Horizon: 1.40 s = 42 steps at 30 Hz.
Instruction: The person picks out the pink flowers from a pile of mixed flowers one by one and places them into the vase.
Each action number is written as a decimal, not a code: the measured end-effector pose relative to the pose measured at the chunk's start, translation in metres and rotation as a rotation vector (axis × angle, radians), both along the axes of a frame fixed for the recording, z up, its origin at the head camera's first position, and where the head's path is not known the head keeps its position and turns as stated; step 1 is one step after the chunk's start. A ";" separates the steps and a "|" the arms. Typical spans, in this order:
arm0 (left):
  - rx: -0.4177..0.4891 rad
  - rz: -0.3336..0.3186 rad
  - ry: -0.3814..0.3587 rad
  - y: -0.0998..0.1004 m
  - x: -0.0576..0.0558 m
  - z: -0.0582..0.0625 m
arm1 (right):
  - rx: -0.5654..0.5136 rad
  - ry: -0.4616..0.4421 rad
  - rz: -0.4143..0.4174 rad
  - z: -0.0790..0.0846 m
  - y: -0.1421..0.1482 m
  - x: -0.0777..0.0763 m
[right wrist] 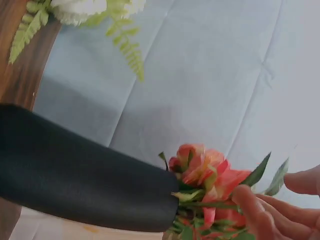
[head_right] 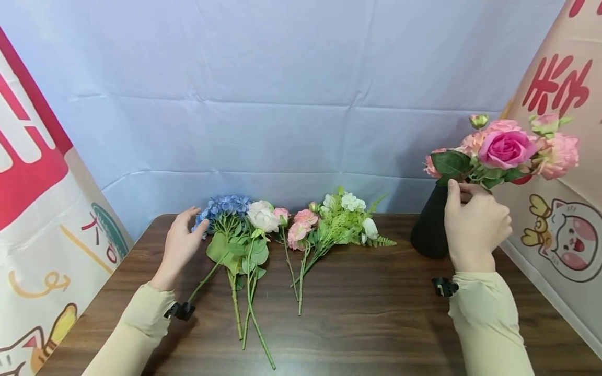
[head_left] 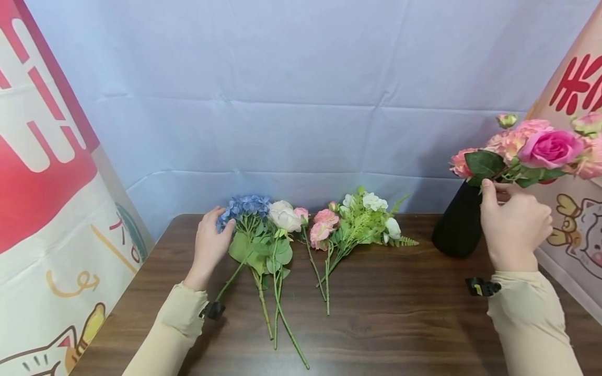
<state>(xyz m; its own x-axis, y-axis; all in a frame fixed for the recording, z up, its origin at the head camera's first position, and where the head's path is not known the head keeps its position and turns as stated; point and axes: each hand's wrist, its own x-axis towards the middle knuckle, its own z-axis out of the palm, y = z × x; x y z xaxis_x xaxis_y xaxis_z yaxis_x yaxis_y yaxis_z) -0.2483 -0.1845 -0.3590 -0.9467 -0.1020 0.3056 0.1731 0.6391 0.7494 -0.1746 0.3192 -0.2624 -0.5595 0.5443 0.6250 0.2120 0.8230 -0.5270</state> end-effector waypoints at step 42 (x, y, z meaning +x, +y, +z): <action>0.123 -0.055 0.047 0.114 -0.021 -0.003 | -0.005 -0.143 0.267 -0.047 -0.076 -0.036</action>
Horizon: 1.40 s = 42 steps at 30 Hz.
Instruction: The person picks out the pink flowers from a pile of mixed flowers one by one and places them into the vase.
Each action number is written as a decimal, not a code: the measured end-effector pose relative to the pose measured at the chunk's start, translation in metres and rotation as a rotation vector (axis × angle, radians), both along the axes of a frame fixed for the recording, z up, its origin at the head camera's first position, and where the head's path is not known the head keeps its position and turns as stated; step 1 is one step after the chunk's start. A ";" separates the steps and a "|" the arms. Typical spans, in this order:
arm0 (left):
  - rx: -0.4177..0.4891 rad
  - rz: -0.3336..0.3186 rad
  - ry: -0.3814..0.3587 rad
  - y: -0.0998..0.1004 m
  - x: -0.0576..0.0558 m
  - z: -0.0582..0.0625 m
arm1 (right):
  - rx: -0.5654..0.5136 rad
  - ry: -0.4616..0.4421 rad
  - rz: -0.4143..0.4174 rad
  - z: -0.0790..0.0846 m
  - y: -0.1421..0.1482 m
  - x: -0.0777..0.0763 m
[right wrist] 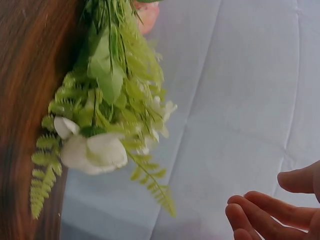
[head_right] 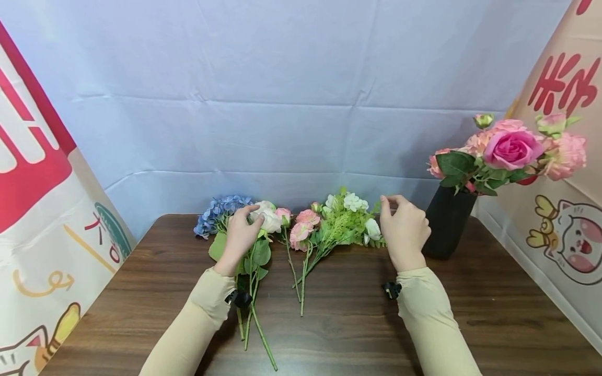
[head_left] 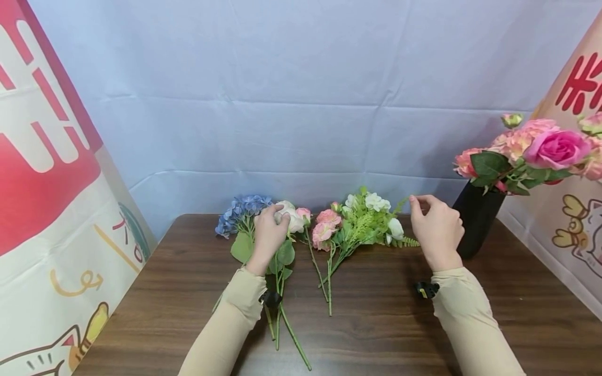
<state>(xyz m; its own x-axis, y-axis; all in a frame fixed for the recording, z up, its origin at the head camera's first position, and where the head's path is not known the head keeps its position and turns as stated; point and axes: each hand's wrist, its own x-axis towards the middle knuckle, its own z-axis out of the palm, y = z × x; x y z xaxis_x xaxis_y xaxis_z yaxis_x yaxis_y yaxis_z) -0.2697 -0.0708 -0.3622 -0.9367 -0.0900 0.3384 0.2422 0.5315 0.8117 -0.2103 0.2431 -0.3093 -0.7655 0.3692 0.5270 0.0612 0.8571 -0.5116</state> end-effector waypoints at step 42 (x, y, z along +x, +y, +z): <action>-0.388 -0.206 -0.182 0.058 -0.013 -0.014 | -0.092 -0.115 0.087 -0.015 -0.057 -0.026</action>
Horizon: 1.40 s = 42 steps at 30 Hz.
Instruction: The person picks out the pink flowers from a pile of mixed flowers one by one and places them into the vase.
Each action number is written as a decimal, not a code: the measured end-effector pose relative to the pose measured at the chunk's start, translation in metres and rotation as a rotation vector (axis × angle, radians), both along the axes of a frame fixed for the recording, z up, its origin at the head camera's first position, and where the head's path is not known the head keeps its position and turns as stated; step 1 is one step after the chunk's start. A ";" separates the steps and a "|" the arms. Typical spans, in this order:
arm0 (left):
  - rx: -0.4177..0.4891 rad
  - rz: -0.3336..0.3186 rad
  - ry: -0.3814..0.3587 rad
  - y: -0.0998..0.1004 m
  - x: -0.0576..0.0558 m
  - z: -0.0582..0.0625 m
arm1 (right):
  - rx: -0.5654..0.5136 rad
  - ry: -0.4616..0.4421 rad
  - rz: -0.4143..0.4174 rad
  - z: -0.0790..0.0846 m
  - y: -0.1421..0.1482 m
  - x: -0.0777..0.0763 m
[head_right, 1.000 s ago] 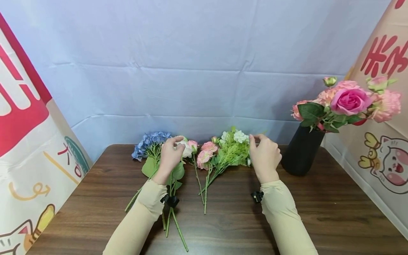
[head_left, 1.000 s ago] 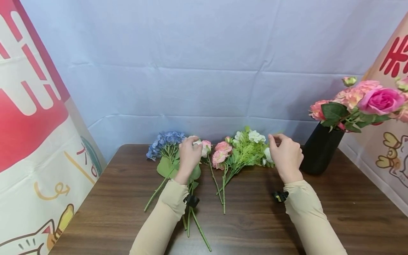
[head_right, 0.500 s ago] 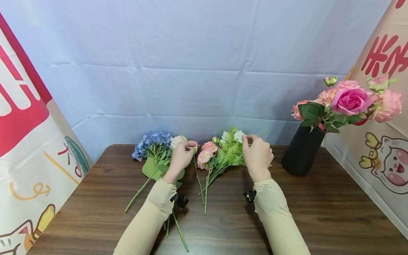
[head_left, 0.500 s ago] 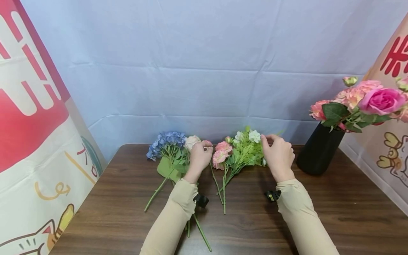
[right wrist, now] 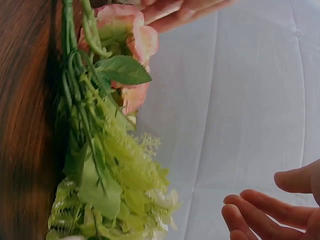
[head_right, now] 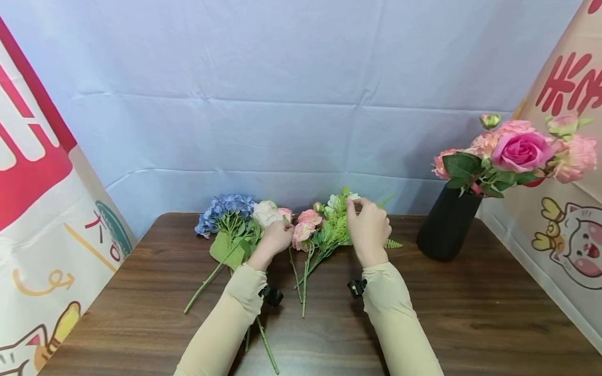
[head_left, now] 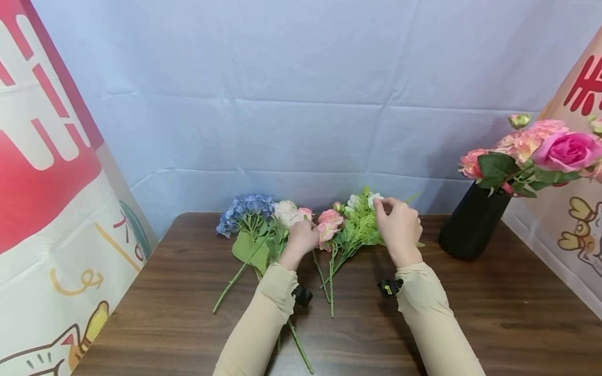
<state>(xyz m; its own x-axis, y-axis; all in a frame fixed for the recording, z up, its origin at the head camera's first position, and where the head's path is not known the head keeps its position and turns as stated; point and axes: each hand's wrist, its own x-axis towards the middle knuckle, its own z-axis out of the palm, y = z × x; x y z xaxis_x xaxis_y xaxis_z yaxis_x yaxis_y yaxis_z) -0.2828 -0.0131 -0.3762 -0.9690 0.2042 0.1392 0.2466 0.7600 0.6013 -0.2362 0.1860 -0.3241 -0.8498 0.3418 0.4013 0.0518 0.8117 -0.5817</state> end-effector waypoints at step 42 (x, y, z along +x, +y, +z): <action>0.124 0.086 0.054 -0.013 -0.003 -0.010 | 0.032 -0.004 0.036 -0.003 -0.017 -0.002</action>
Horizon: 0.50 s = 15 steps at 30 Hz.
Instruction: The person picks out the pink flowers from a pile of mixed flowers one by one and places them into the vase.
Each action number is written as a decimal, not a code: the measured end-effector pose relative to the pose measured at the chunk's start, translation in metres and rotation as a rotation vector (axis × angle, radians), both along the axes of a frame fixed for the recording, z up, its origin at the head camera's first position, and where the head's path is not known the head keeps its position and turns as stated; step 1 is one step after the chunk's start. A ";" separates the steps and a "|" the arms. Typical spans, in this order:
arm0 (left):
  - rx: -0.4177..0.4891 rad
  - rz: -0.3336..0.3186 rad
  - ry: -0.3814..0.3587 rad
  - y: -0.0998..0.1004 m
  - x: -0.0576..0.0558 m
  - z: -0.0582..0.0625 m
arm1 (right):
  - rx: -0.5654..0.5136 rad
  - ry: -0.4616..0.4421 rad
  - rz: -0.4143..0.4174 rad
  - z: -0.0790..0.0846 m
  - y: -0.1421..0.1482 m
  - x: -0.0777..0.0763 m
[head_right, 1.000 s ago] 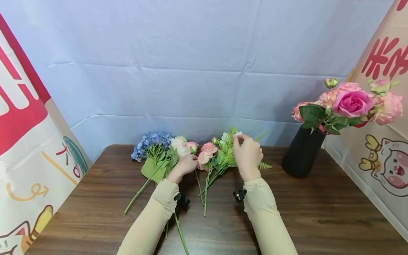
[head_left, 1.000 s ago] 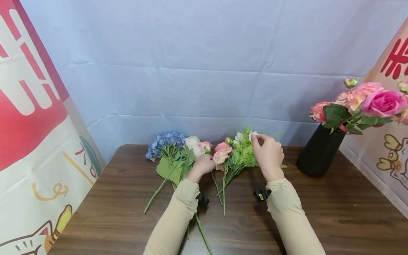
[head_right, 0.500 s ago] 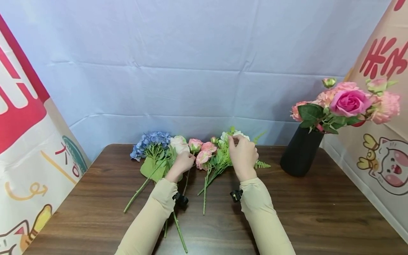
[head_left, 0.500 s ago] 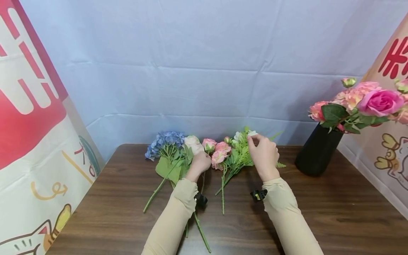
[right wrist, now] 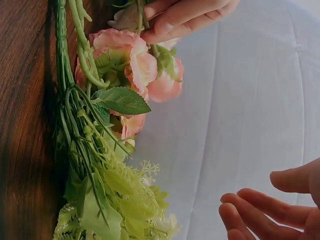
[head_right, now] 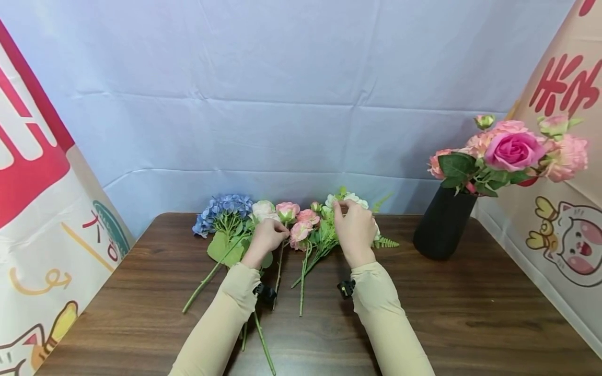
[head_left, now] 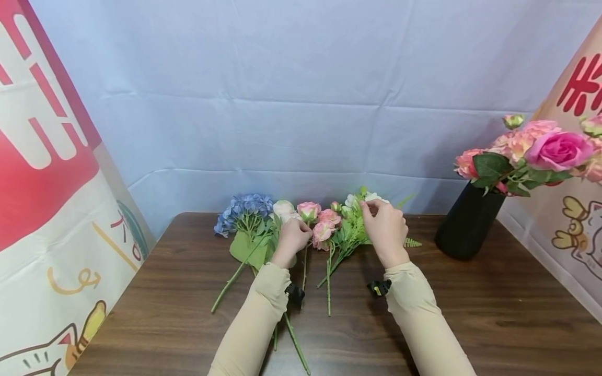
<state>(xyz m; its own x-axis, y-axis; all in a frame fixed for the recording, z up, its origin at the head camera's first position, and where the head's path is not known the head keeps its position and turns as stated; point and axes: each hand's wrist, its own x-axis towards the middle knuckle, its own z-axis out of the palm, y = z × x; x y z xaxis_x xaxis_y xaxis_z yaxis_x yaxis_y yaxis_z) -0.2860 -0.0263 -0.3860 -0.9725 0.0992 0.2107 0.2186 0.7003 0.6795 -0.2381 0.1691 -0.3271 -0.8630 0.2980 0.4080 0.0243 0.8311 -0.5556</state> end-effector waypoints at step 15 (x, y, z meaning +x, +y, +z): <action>0.099 0.083 0.001 0.002 0.007 0.020 | -0.035 -0.053 0.059 0.004 0.001 0.004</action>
